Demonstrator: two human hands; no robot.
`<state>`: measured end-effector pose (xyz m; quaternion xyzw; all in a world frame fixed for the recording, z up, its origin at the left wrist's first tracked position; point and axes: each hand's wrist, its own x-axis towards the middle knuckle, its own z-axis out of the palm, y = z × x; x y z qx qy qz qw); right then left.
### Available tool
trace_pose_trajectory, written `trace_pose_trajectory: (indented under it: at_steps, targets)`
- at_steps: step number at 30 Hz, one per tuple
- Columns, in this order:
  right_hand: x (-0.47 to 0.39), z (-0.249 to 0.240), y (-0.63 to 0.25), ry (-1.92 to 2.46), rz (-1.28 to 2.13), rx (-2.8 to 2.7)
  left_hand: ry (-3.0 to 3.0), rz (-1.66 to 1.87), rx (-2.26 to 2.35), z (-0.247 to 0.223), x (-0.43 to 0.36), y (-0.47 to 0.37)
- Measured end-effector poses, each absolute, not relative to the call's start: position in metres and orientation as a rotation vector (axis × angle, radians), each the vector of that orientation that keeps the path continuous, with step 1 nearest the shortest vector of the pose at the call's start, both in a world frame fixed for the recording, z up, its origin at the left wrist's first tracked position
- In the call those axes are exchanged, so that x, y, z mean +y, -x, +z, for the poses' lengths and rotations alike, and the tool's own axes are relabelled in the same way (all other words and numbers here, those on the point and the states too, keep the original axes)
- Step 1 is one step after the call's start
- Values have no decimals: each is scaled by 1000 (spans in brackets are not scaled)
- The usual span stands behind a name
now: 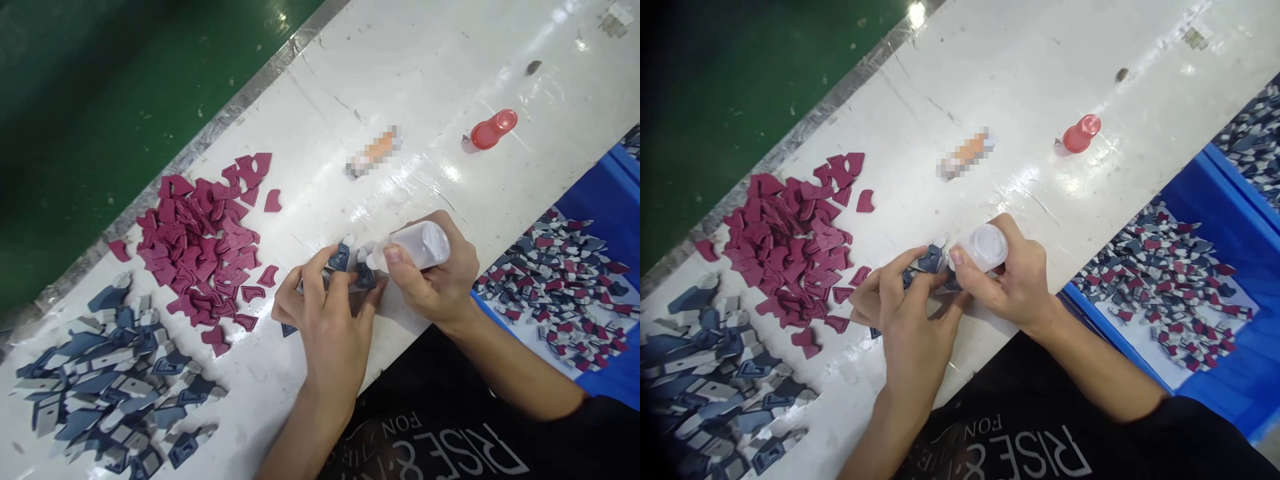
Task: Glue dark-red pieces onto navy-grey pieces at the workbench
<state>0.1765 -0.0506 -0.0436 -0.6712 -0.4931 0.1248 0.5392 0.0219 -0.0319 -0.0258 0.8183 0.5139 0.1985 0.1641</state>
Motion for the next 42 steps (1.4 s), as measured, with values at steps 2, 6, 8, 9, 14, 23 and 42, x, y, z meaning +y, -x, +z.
trace_pose_trajectory:
  at_steps: [2,6,8,9,14,23,42]
  targets:
    - [-53,-43,-176,1574,325,-1174,-2337,563,1478,-26,-33,-22]
    - [-59,-43,-175,1538,405,-1185,-2346,561,1490,-25,-34,-22]
    - [-59,-45,-175,1529,401,-1160,-2345,555,1496,-24,-33,-23]
    - [-59,-47,-176,1522,371,-1125,-2348,551,1501,-24,-32,-24]
    - [-52,-52,-183,1491,160,-878,-2411,565,1535,-24,-26,-38]
    - [-58,-48,-186,1527,317,-796,-2369,326,1499,-7,-10,-13]
    - [-56,-44,-185,1595,316,-938,-2421,404,1504,-14,-13,-14]
